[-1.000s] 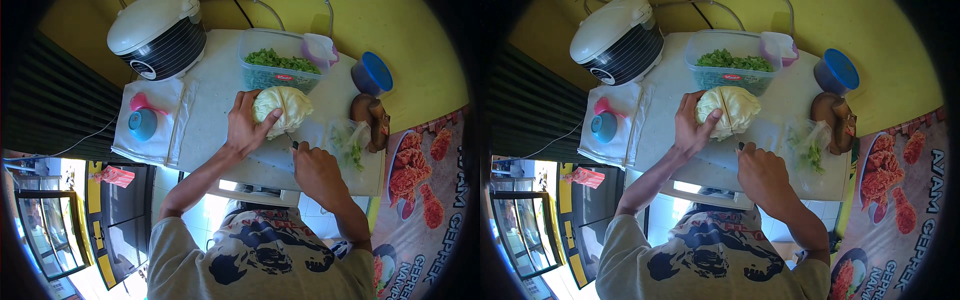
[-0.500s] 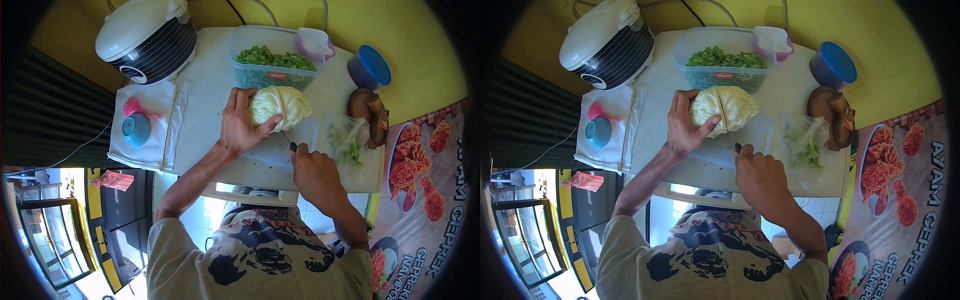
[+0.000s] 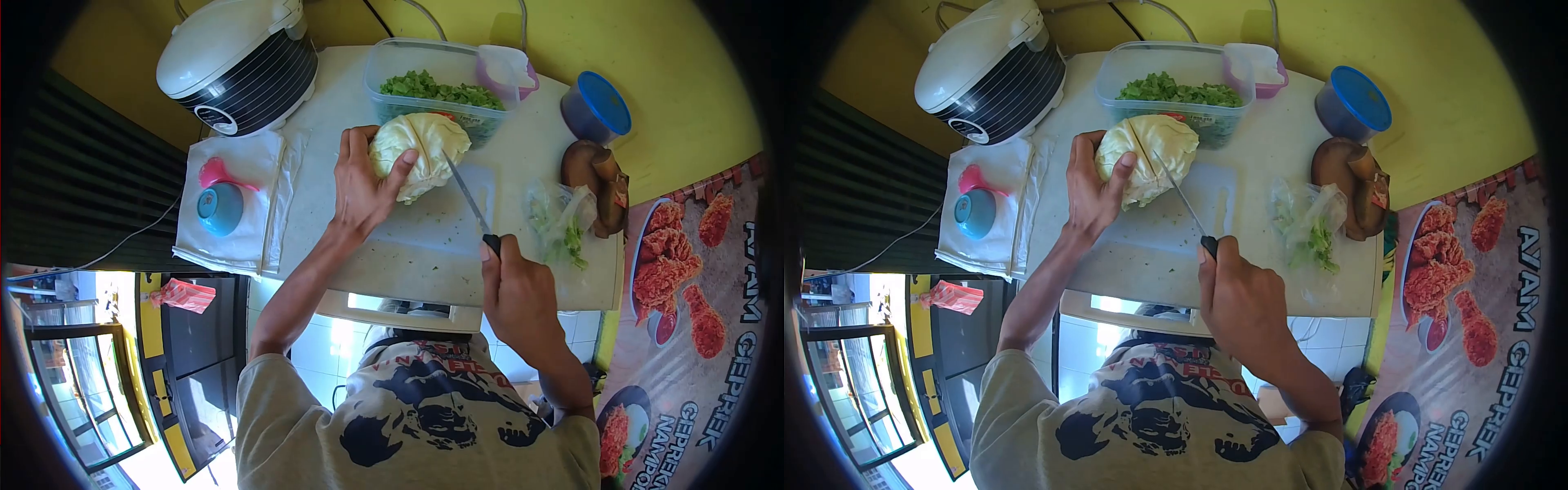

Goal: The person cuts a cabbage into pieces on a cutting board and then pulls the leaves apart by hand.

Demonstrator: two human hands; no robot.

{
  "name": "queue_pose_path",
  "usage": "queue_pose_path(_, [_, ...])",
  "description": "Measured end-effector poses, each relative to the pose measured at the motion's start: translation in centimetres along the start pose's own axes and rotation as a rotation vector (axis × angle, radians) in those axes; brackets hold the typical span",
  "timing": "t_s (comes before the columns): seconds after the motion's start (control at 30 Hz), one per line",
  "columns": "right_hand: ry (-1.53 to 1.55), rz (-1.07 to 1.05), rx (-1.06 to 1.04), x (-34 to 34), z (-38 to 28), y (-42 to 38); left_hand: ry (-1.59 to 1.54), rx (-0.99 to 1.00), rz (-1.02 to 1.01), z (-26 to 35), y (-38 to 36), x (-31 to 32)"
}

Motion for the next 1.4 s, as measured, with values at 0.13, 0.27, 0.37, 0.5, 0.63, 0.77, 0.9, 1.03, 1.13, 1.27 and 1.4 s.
queue_pose_path(0.13, [0.093,0.066,-0.016,3.8,0.4,1.9,-0.013,0.012,0.003,0.5,-1.2,-0.1])
queue_pose_path(0.27, [0.091,0.103,-0.043,4.3,-0.1,3.0,-0.015,0.008,0.012,0.6,-1.5,-0.2])
queue_pose_path(0.37, [0.067,0.115,-0.076,4.4,-0.3,3.5,-0.017,0.006,0.003,0.5,-1.5,-0.1])
queue_pose_path(0.5, [0.03,0.118,-0.056,4.5,-0.5,4.3,-0.004,0.038,0.007,0.6,-1.3,-0.1])
queue_pose_path(0.63, [-0.031,0.051,-0.001,4.8,-1.1,5.4,0.029,0.135,-0.003,1.3,-1.9,0.0])
queue_pose_path(0.77, [-0.06,-0.092,0.059,4.1,-1.6,6.0,0.004,0.179,0.003,1.4,-2.3,0.1])
queue_pose_path(0.9, [-0.03,-0.128,0.089,4.6,-1.1,6.3,-0.02,0.131,-0.05,1.0,-1.8,0.2])
queue_pose_path(1.03, [0.049,-0.136,0.111,5.6,-0.8,6.3,-0.023,0.106,-0.071,0.6,-1.2,0.0])
queue_pose_path(1.13, [0.104,-0.14,0.146,6.3,-0.4,5.7,0.014,0.117,-0.076,0.8,-1.1,0.0])
queue_pose_path(1.27, [0.123,-0.153,0.178,9.2,0.8,5.0,-0.099,-0.072,-0.024,-0.8,0.1,-0.2])
queue_pose_path(1.4, [0.052,-0.281,0.221,10.1,1.1,3.5,-0.119,-0.128,-0.041,-1.0,-0.3,-0.5])
Point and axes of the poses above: each hand's wrist, its own y-axis towards the middle knuckle, its own x-axis out of the palm, z = x × y, the point moved 5 cm from there along y, towards the middle knuckle
